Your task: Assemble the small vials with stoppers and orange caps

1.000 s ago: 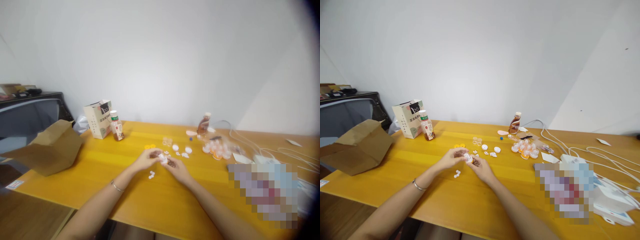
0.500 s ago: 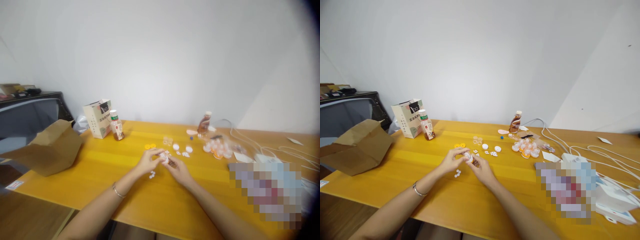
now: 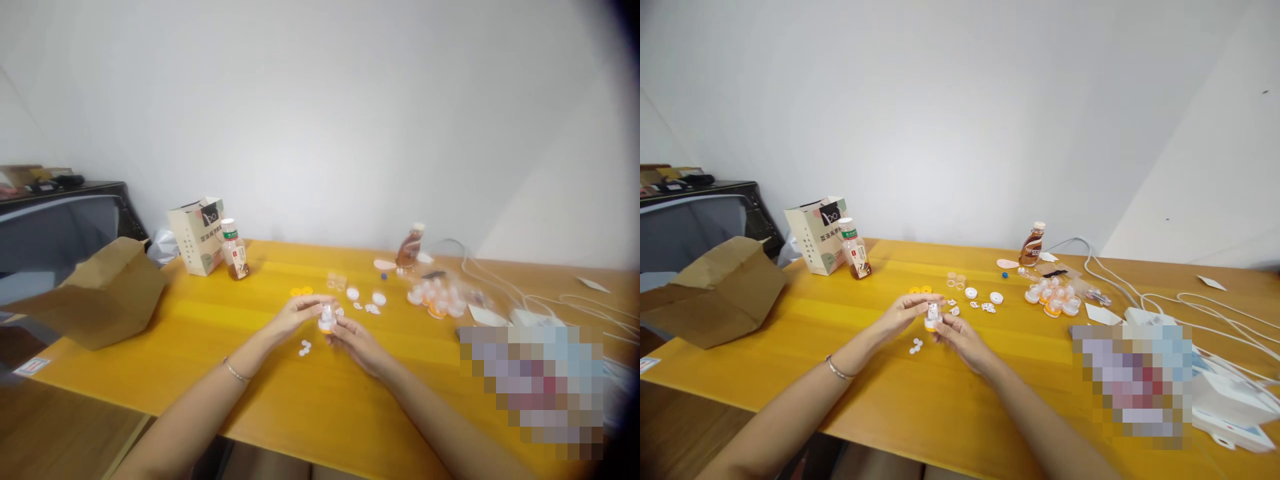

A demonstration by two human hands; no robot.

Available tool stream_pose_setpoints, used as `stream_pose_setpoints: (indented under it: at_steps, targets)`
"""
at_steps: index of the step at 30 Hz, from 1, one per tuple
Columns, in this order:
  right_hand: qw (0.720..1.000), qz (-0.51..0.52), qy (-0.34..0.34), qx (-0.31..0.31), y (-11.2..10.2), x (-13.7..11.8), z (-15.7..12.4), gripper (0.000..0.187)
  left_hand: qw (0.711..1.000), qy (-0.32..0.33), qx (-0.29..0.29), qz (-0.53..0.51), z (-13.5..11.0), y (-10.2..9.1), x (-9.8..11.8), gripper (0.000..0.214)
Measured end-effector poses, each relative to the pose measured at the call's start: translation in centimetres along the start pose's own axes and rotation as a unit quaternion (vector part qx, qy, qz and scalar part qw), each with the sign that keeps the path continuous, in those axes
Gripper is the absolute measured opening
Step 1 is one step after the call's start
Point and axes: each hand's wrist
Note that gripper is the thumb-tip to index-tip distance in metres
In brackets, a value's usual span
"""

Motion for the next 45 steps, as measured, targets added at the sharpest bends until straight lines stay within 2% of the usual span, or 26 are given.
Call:
stream_pose_setpoints:
  at_steps: [5, 11, 14, 17, 19, 22, 24, 27, 36, 38, 42, 43, 45]
  targets:
    - [0.999, 0.048, 0.005, 0.002, 0.2, 0.0, 0.0, 0.032, 0.997, 0.018, 0.067, -0.021, 0.2, 0.3, -0.3, 0.036]
    - [0.996, -0.027, -0.059, 0.06, 0.6, 0.6, 0.4, 0.033, 0.986, 0.053, 0.159, 0.016, 0.4, 1.1, -1.4, 0.03]
    - [0.99, -0.061, -0.082, 0.094, 1.0, 0.5, 0.4, 0.038, 0.97, 0.085, 0.224, 0.049, 0.6, 2.0, -2.2, 0.024]
    - [0.989, -0.066, -0.094, 0.092, 1.1, 0.3, 0.5, 0.04, 0.957, 0.103, 0.265, 0.049, 0.7, 2.5, -2.3, 0.021]
    - [0.993, -0.057, -0.08, 0.073, 0.8, 0.3, 0.5, 0.038, 0.971, 0.085, 0.222, 0.033, 0.7, 2.2, -1.8, 0.022]
    - [0.996, -0.03, -0.056, 0.055, 0.3, 0.2, 0.5, 0.038, 0.992, 0.045, 0.115, 0.0, 0.5, 1.1, -0.7, 0.025]
    - [0.997, -0.02, -0.051, 0.05, 0.2, 0.2, 0.5, 0.037, 0.996, 0.031, 0.081, -0.015, 0.3, 0.5, -0.3, 0.028]
    - [0.996, -0.04, -0.06, 0.058, 0.2, 0.0, 0.4, 0.036, 0.994, 0.039, 0.097, -0.016, 0.3, 0.4, -0.4, 0.028]
    - [0.984, -0.068, -0.114, 0.121, 1.5, 0.0, 0.4, 0.038, 0.958, 0.133, 0.252, 0.043, 0.5, 2.6, -2.1, 0.018]
    - [0.987, -0.071, -0.104, 0.104, 1.3, -0.1, 0.3, 0.038, 0.963, 0.132, 0.231, 0.044, 0.5, 2.2, -1.9, 0.018]
    - [0.992, -0.063, -0.078, 0.075, 0.7, -0.3, 0.3, 0.037, 0.992, 0.089, 0.093, 0.0, 0.4, 1.1, -1.1, 0.02]
    - [0.992, -0.061, -0.08, 0.075, 0.6, -0.3, 0.3, 0.037, 0.993, 0.083, 0.084, -0.008, 0.4, 0.9, -1.0, 0.021]
    - [0.991, -0.059, -0.087, 0.08, 0.6, -0.3, 0.3, 0.038, 0.99, 0.09, 0.106, -0.012, 0.4, 0.9, -1.0, 0.022]
Point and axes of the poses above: each hand's wrist, its own z-axis towards the middle knuckle, its own y-axis out of the palm, x = y × z, and after that the axes turned 6 degrees about -y, right-handed
